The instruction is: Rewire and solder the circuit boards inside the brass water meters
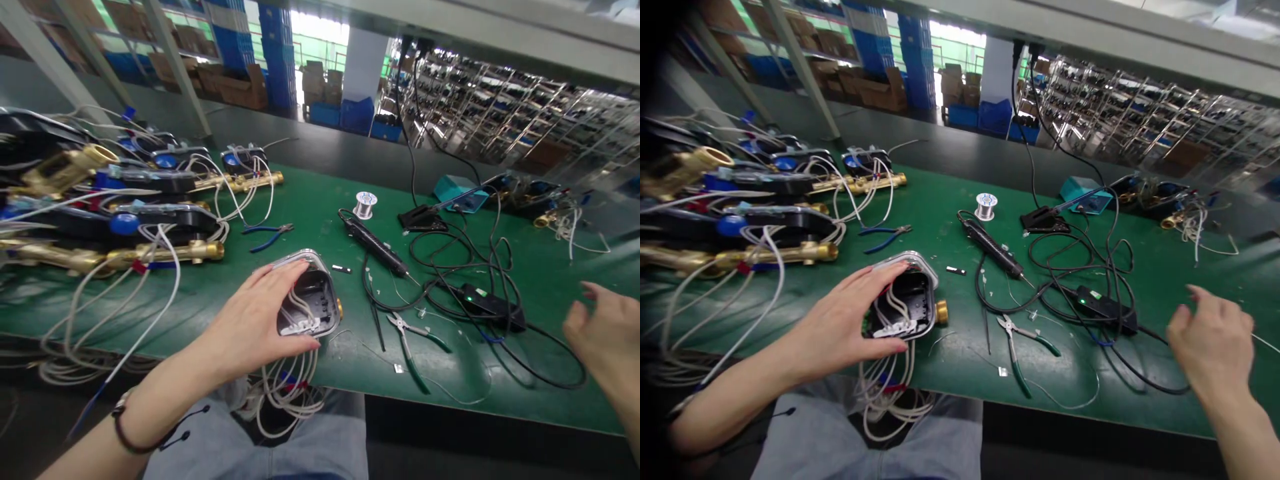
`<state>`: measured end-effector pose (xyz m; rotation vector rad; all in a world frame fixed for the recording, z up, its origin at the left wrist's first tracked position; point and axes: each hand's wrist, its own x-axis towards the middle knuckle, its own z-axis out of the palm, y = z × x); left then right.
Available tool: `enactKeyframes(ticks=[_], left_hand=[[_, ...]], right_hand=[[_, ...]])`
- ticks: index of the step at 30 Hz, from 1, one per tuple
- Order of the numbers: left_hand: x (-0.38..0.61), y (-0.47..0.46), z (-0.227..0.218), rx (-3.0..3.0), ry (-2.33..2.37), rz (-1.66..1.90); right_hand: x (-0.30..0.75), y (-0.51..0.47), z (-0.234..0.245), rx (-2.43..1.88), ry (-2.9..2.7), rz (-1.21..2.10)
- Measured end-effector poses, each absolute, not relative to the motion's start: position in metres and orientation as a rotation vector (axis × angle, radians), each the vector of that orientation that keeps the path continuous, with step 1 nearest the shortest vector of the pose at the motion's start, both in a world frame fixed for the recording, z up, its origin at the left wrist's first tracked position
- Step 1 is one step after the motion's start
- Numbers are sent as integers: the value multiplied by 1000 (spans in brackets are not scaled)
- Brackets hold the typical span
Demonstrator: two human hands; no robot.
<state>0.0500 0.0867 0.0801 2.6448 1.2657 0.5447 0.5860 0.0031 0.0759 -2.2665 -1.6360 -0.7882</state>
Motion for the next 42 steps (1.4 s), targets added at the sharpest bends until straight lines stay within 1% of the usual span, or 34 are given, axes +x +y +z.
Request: enactKeyframes(ticks=[2, 5, 8, 14, 19, 25, 33, 39, 42], left_hand=[[51, 83, 84, 2637, 1256, 572], [49, 72, 88, 2584, 1236, 660], [43, 56, 83, 2491, 1240, 819], [34, 25, 59, 2600, 1153, 1098], [37, 23, 55, 2657, 1184, 1207], [29, 29, 59, 2709, 1203, 1113], [14, 64, 71, 2436, 1390, 972], [15, 79, 85, 2354, 1484, 732], [20, 85, 93, 2505, 1420, 638]], right_hand=[[524, 0, 67, -2155, -1888, -572], [443, -8, 43, -1863, -2186, -249], [394, -16, 25, -1735, -2265, -36], [347, -15, 19, -1604, -2302, 160], [330, -8, 14, -1642, -2265, 157], [327, -3, 11, -1659, -2246, 115], [307, 2, 10, -1568, -2219, 240], [267, 14, 22, -1562, -1969, 537], [244, 16, 20, -1586, -1733, 879]])
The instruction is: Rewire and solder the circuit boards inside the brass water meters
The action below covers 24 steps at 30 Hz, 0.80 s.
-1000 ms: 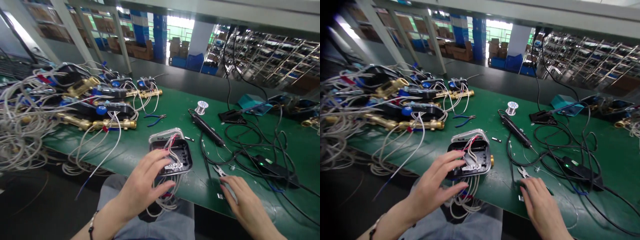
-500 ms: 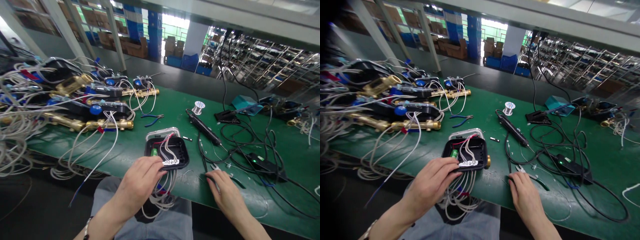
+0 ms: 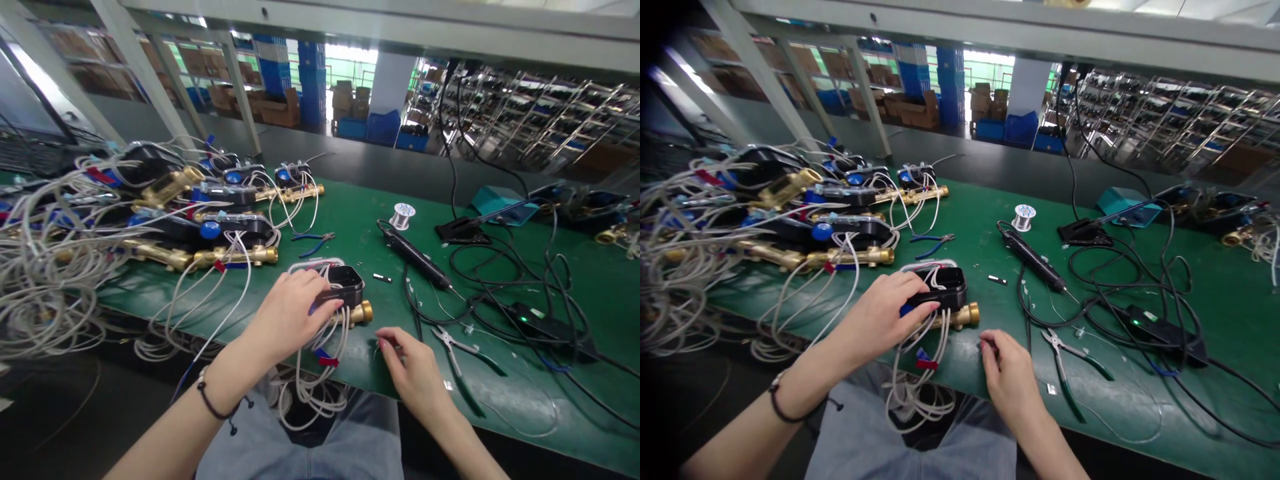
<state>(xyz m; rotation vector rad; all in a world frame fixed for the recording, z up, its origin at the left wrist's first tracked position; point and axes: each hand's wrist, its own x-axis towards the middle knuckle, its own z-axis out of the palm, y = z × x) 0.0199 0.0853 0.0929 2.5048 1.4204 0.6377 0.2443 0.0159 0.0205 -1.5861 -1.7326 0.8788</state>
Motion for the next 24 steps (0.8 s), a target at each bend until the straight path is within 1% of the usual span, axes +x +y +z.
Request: enactKeyframes(ticks=[2, 4, 7, 10, 12, 17, 21, 24], left_hand=[[22, 88, 93, 2562, 1376, 653], [23, 86, 89, 2519, 1348, 738], [19, 76, 81, 2355, 1349, 944], [15, 59, 78, 2161, 1367, 1155], [15, 48, 77, 2051, 1374, 1253], [17, 31, 75, 1771, 1358, 1383], [11, 34, 73, 1474, 1242, 1214], [5, 43, 72, 1085, 1135, 1123]], right_hand=[[230, 14, 15, -1559, -1504, 1185], [219, 13, 10, -1489, -1230, 1416], [203, 12, 10, -1340, -889, 1647], [187, 13, 17, -1121, -812, 1755], [178, 15, 22, -1051, -871, 1709], [178, 23, 30, -1259, -1114, 1507], [200, 36, 44, -1371, -1327, 1233], [217, 50, 64, -1424, -1573, 1049]])
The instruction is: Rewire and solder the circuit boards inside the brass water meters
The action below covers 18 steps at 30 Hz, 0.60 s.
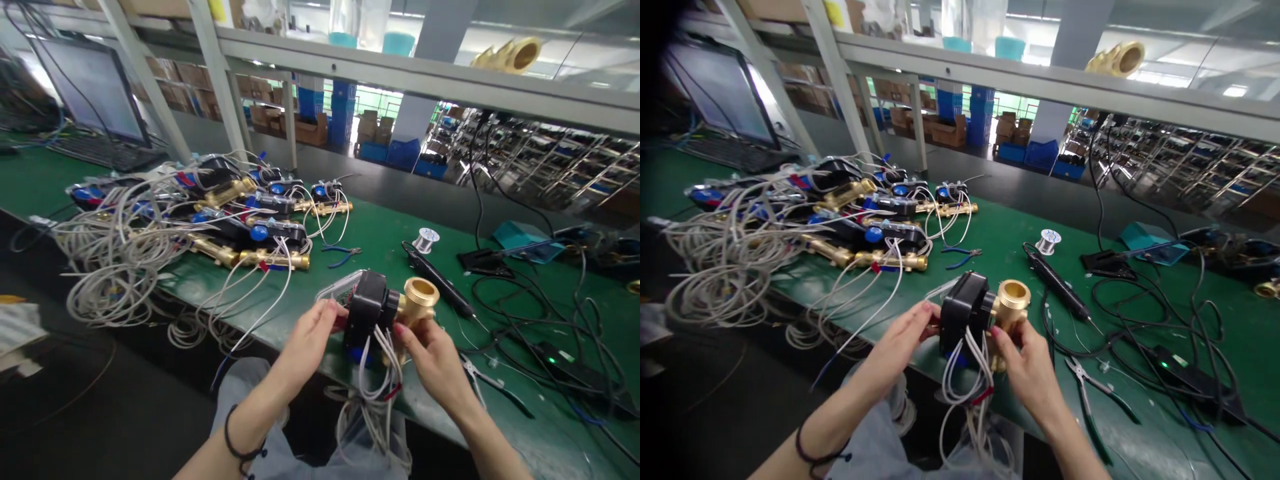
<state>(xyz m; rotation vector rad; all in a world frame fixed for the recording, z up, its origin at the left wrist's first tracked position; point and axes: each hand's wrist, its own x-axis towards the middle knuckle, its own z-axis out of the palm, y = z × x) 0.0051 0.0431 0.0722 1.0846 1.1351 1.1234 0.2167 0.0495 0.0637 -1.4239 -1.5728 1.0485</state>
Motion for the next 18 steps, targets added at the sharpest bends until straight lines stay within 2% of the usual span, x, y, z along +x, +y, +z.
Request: enactKeyframes(ticks=[4, 8, 13, 18], left_hand=[[4, 58, 71, 579, 910, 957], [6, 76, 69, 421, 668, 872], [-3, 102, 56, 435, 497, 684], [-3, 114, 43, 505, 669, 813]], right_hand=[[225, 62, 100, -1411, -2007, 740], [217, 63, 128, -1224, -2392, 422], [206, 65, 133, -1171, -2738, -66], [194, 64, 127, -1082, -2852, -294]])
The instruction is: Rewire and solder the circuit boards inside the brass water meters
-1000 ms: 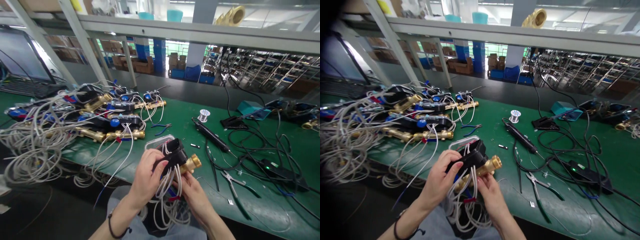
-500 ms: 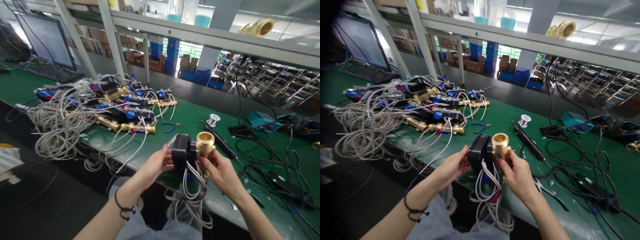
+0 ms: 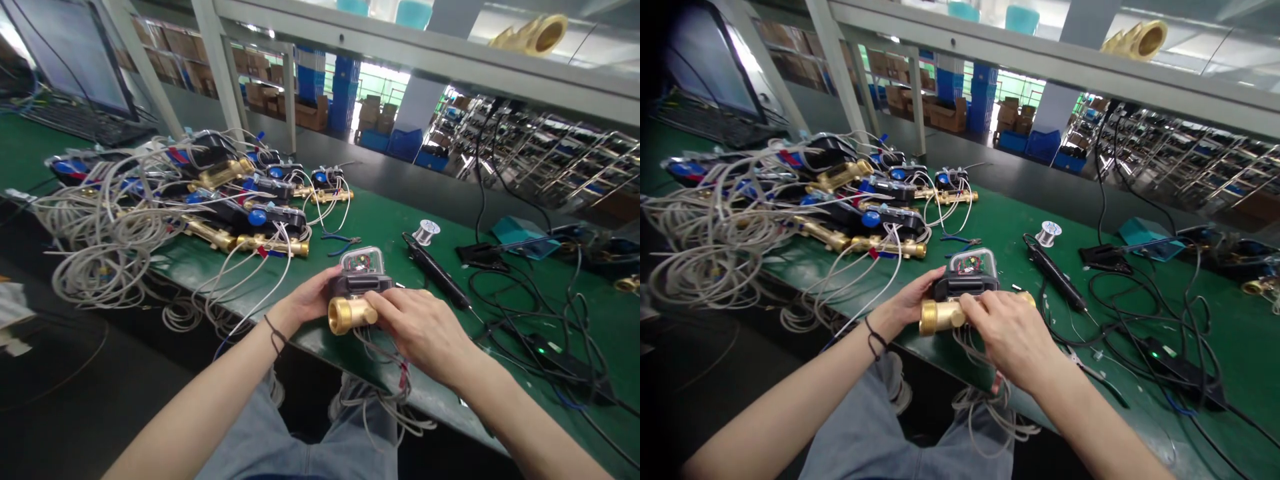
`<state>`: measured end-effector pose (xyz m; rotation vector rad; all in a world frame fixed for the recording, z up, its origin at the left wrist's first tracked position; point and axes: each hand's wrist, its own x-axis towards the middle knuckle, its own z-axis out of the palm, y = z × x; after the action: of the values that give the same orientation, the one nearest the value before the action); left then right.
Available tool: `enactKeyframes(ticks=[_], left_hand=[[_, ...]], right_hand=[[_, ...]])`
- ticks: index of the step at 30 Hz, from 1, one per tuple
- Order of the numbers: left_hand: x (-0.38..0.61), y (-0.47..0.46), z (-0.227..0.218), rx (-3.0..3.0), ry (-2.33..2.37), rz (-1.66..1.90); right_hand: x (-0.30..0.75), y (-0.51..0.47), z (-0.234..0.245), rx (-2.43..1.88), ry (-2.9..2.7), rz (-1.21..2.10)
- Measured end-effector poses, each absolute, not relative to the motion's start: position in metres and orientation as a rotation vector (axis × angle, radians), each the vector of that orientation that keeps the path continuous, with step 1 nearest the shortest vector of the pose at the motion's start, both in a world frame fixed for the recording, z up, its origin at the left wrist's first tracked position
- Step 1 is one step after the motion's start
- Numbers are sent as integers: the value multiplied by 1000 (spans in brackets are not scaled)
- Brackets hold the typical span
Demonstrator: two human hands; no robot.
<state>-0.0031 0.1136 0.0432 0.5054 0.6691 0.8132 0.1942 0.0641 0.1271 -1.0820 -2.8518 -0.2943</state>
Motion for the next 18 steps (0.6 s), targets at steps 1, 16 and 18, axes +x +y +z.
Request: enactKeyframes(ticks=[1, 16, 18], left_hand=[[-2, 114, 41, 512, 686, 821], [-29, 96, 29, 938, 1148, 581], [-26, 96, 26, 1029, 1216, 625]], right_hand=[[191, 63, 127, -1062, -2858, -322], [175, 50, 102, -1096, -2976, -263], [173, 48, 103, -1139, -2974, -271]])
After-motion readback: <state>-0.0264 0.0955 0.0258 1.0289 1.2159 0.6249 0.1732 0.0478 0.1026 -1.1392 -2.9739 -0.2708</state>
